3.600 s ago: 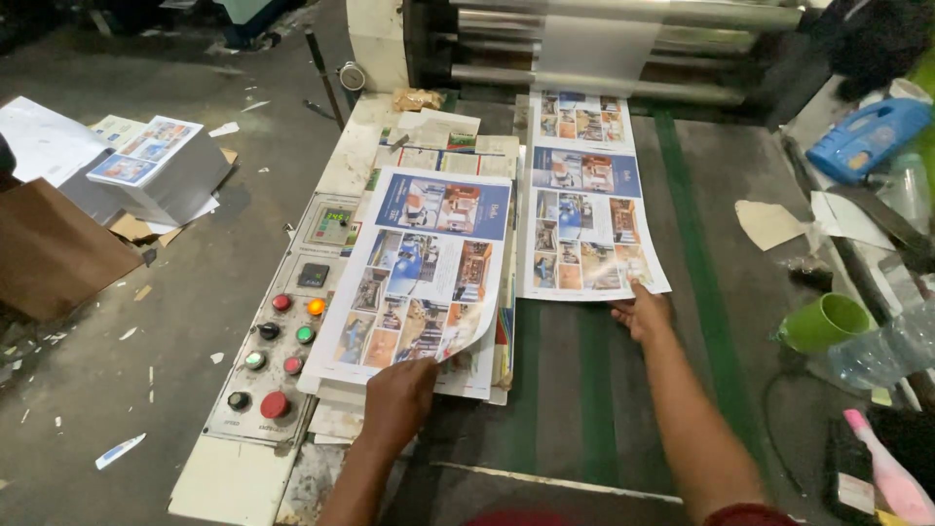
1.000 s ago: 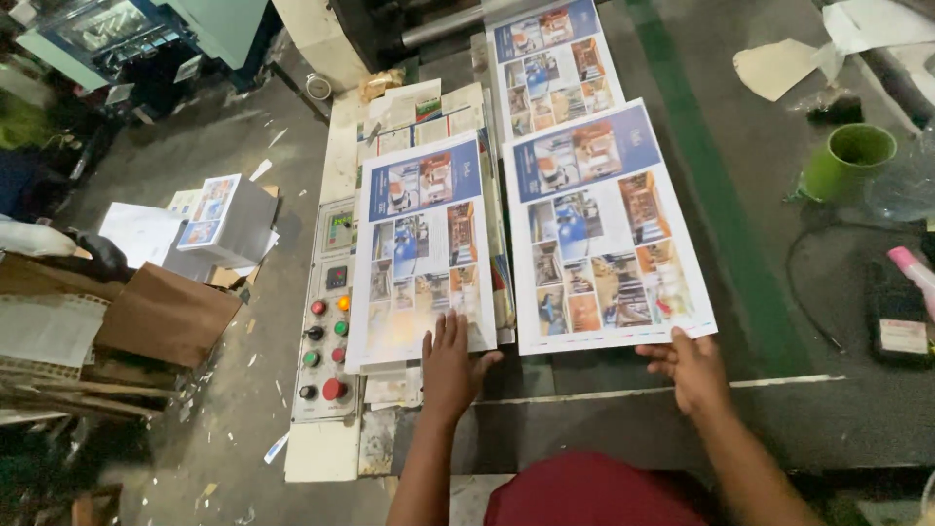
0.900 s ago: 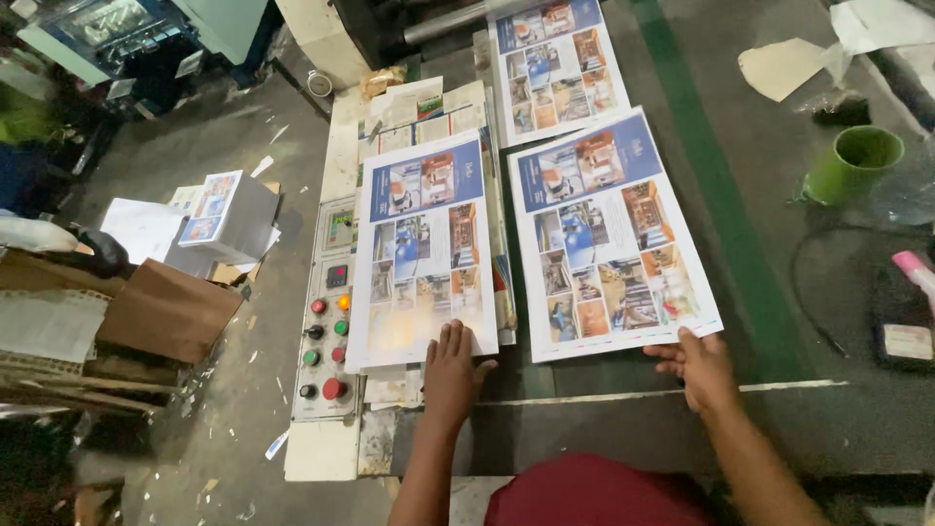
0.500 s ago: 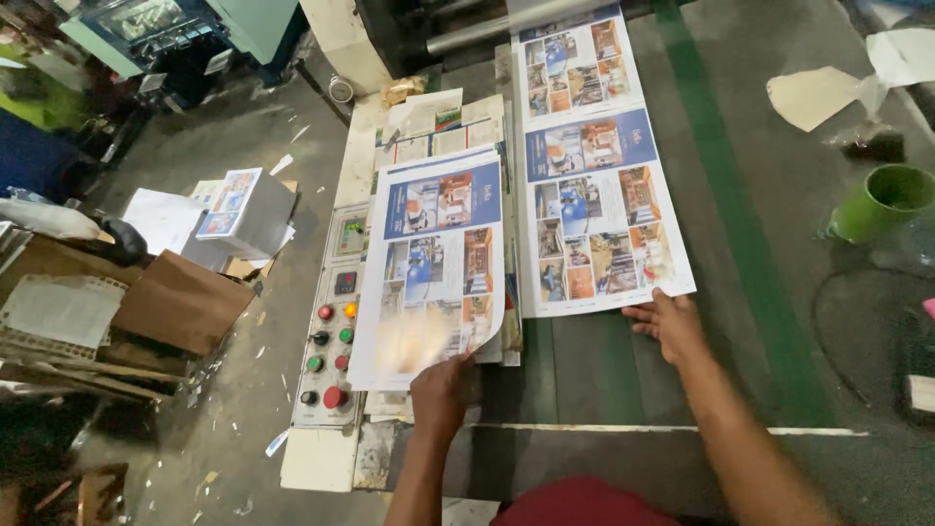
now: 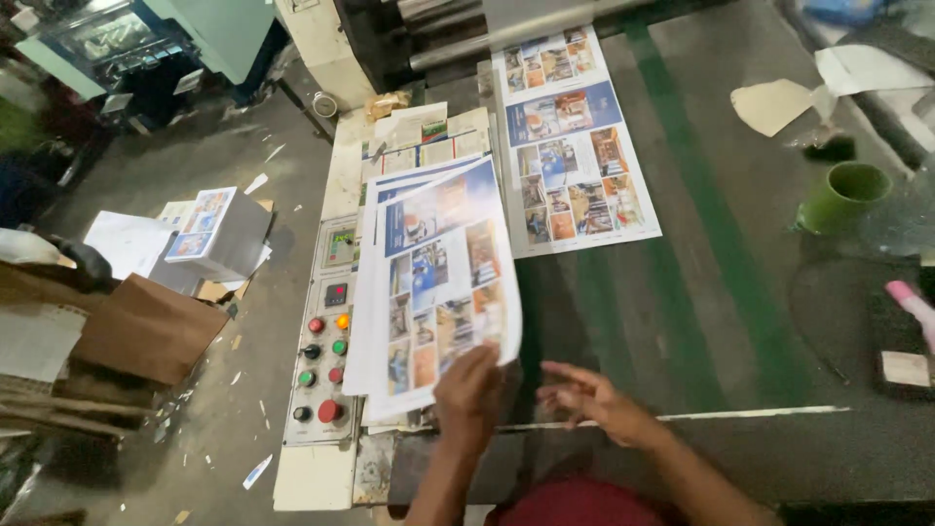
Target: Organizing and aligning printed glossy paper sheets on a printing machine's intake/output tray.
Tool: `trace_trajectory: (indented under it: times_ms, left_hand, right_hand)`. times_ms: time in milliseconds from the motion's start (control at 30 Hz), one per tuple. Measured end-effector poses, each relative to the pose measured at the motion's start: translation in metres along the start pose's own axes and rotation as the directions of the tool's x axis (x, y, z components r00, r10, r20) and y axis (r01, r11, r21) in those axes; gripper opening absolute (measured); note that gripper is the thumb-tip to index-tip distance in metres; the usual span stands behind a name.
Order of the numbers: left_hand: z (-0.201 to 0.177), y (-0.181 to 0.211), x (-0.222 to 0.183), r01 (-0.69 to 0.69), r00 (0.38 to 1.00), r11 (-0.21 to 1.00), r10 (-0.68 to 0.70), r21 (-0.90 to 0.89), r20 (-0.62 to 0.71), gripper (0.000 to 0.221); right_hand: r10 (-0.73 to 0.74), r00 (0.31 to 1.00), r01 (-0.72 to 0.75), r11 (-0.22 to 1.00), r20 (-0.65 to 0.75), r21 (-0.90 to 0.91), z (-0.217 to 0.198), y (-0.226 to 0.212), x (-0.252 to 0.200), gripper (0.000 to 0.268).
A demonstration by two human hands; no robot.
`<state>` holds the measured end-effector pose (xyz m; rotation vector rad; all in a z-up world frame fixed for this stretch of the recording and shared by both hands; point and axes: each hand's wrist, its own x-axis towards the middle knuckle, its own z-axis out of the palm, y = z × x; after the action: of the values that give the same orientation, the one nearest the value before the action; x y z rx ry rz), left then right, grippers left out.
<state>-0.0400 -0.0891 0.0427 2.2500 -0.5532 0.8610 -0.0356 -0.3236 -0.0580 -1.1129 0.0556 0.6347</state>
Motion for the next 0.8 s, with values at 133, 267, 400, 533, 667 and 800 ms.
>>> trace_trajectory:
  times_ms: [133,267,400,533,667,800]
  left_hand:
    - [0.028,0.015,-0.021,-0.049,0.975,0.996,0.064,-0.076,0.210,0.026]
    - [0.026,0.001,-0.030,-0.031,0.868,0.989,0.097,-0.142,0.486,0.040]
    - [0.025,-0.069,-0.054,-0.017,0.894,1.000,0.010,0.013,0.448,0.032]
    - [-0.003,-0.096,-0.042,0.045,0.912,0.980,-0.120,0.196,0.391,0.036]
    - [-0.012,-0.114,-0.050,-0.056,0.907,0.962,-0.063,0.267,0.416,0.065]
    - [-0.005,-0.131,-0.061,-0.098,0.895,0.971,-0.010,0.219,0.445,0.043]
  right_hand:
    - [-0.094,0.990,0.066,0.966,0.104,0.250,-0.010,0.050,0.014,0.048]
    - [-0.101,0.939,0.212,0.923,-0.328,0.321,-0.028,0.058,0.008,0.035]
    - [-0.206,0.674,0.315,0.949,-0.710,0.024,-0.077,0.071,-0.018,0.029]
    - [-0.324,0.630,0.408,0.911,-0.706,-0.055,-0.131,0.085,-0.049,0.031]
    - [-0.288,0.542,0.265,0.950,-0.790,-0.164,-0.130,0.051,-0.081,0.034]
    - [-0.247,0.502,0.110,0.969,-0.829,-0.222,-0.163,0.058,-0.065,0.034]
